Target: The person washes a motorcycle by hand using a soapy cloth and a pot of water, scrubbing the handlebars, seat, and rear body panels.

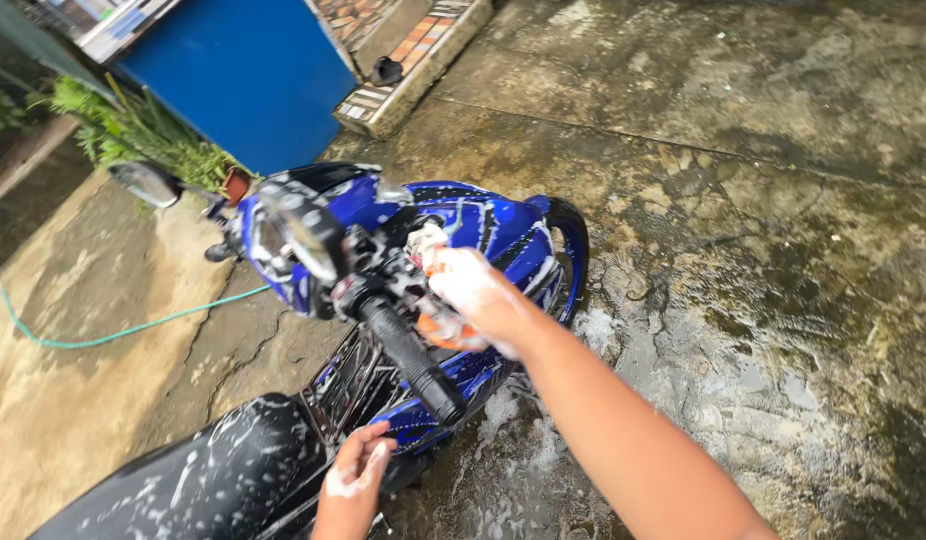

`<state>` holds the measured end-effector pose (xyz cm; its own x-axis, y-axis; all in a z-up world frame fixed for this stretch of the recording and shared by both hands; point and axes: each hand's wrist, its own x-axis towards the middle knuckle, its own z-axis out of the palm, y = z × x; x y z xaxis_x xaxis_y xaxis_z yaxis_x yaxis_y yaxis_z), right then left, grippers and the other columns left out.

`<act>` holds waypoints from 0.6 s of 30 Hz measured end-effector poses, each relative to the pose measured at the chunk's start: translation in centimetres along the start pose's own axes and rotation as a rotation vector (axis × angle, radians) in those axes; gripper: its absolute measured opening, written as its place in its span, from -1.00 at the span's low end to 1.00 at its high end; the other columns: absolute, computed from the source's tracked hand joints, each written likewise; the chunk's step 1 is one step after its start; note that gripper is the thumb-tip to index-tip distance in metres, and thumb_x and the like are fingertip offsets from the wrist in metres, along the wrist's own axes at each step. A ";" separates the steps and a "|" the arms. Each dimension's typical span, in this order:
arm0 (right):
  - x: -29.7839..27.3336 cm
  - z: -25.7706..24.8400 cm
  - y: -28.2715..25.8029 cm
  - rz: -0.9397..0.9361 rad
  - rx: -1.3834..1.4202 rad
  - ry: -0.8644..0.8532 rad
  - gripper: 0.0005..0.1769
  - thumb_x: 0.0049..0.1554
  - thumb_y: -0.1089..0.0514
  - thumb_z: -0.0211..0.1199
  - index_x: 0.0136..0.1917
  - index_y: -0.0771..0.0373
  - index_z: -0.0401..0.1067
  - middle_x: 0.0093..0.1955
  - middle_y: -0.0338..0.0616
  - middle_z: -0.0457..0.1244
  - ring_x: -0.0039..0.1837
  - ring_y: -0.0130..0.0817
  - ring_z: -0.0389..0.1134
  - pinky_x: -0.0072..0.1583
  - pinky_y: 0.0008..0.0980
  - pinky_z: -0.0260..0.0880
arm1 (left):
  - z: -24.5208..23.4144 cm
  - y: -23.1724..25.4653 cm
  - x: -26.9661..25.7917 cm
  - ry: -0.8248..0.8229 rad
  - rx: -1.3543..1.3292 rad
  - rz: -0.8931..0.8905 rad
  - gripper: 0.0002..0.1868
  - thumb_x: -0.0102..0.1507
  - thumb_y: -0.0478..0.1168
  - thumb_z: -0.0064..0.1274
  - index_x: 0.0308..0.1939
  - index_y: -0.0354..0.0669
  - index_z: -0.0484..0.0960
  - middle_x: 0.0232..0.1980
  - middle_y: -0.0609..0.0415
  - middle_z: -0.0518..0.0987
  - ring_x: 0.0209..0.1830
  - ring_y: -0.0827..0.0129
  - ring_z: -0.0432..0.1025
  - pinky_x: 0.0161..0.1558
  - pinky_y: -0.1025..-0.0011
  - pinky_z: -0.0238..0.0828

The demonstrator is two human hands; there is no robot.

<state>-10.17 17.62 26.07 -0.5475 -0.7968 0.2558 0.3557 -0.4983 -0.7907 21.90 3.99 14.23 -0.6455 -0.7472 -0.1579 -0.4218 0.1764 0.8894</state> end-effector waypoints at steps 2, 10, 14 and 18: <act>2.4 1.1 -3.1 0.273 -0.285 -0.082 -0.58 0.24 0.16 0.03 0.38 0.10 0.26 0.00 -0.09 0.26 -0.04 -0.30 0.28 -0.02 -0.15 0.29 | 1.2 3.3 -2.5 -0.007 -0.016 0.040 -0.64 0.31 -0.27 0.04 0.20 -0.19 0.56 -0.12 0.11 0.68 -0.16 0.56 0.48 -0.07 0.56 0.40; -1.7 6.5 -3.9 0.293 -1.307 -0.077 -0.67 0.20 -0.04 0.21 -0.04 0.31 0.43 -0.31 0.06 0.35 -0.35 -0.20 0.40 -0.25 -0.20 0.39 | -1.1 3.5 -10.3 0.021 -0.044 0.015 -0.66 0.28 -0.18 0.11 0.12 -0.13 0.61 -0.16 0.17 0.61 -0.18 0.51 0.45 -0.07 0.49 0.45; -5.2 5.4 -1.9 0.226 -1.256 0.076 -0.72 0.19 0.03 0.27 -0.16 0.32 0.46 -0.28 -0.10 0.37 -0.26 -0.38 0.39 -0.17 -0.34 0.38 | -5.5 -2.7 -14.3 0.063 -0.018 -0.116 -0.66 0.28 -0.13 0.10 0.12 -0.09 0.61 -0.14 0.17 0.63 -0.17 0.48 0.47 -0.07 0.46 0.46; -5.5 2.7 0.7 0.239 -0.189 0.560 -0.95 0.18 0.18 0.23 -0.05 0.13 0.43 0.02 -0.26 0.48 -0.05 -0.42 0.55 0.04 -0.42 0.56 | -10.2 -10.5 -18.7 0.116 -0.008 -0.231 -0.65 0.27 -0.12 0.10 0.13 -0.05 0.61 -0.12 0.16 0.67 -0.15 0.46 0.52 -0.06 0.44 0.47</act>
<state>-4.86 20.75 25.60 -0.8010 -0.5531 -0.2292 0.4053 -0.2191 -0.8875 44.84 9.56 12.21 -0.4550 -0.8357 -0.3075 -0.5444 -0.0122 0.8388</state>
